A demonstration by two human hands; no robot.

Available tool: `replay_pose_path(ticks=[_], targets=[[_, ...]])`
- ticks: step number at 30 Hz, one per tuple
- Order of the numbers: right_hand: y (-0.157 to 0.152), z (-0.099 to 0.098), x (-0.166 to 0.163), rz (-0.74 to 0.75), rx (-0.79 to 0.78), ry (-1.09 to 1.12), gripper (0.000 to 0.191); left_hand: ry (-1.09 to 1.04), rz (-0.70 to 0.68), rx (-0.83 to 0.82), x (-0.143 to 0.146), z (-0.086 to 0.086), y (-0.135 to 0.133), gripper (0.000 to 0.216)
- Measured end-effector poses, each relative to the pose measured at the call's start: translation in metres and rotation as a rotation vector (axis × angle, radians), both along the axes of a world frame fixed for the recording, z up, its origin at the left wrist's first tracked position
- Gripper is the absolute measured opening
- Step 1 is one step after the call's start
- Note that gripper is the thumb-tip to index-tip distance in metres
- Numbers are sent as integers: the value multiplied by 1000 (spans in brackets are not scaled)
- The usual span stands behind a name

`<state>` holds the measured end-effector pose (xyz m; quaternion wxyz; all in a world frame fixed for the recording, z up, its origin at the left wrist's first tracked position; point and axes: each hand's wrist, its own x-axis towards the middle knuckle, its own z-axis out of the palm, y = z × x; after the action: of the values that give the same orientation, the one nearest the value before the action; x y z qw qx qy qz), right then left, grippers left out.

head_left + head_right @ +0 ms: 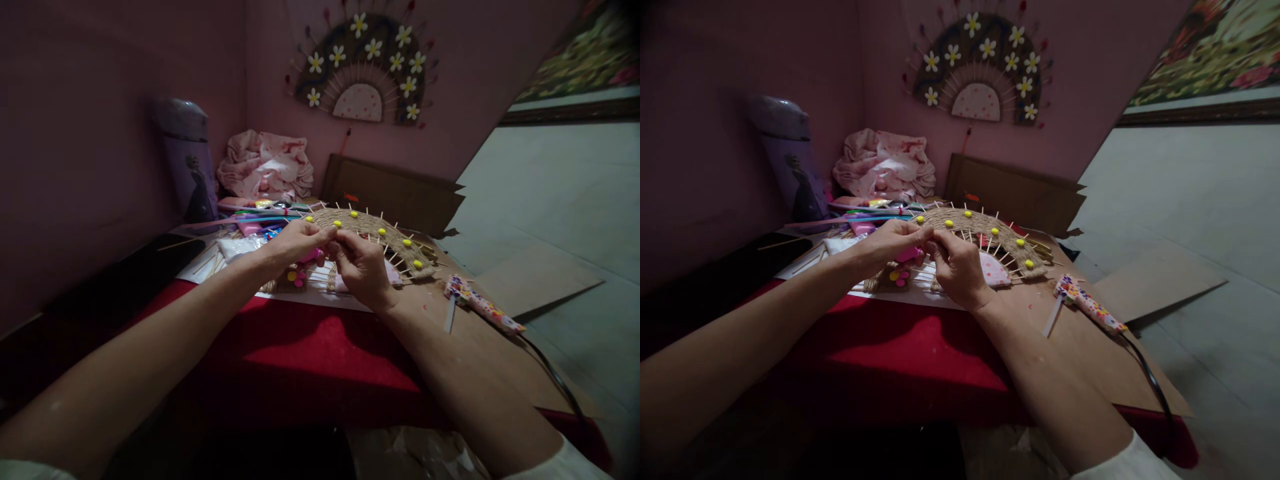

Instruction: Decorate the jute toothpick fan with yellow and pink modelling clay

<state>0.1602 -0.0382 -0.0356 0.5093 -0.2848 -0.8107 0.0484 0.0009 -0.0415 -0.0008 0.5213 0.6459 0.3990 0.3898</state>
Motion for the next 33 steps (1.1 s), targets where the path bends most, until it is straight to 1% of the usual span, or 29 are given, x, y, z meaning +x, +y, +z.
replay_pose_path(ticks=[8,12,15,17,21,28,33], targets=[[-1,1,0,-10,12,20,12,-2,4,-6,1,4,-4,42],[-2,1,0,-24,13,30,12,-29,-34,0,-1,0,-1,45],[-3,1,0,-41,8,52,12,-86,-89,20,-3,-5,3,47],[-4,0,0,-44,0,71,12,-117,-99,18,-3,-7,4,49],[-4,-1,0,-38,-9,107,12,-157,-94,11,-3,-6,3,48],[-5,-1,-1,-28,22,165,9,-187,-90,15,-2,-4,2,44],[-5,-1,-1,-19,4,165,10,-194,-74,13,-1,-4,2,43]])
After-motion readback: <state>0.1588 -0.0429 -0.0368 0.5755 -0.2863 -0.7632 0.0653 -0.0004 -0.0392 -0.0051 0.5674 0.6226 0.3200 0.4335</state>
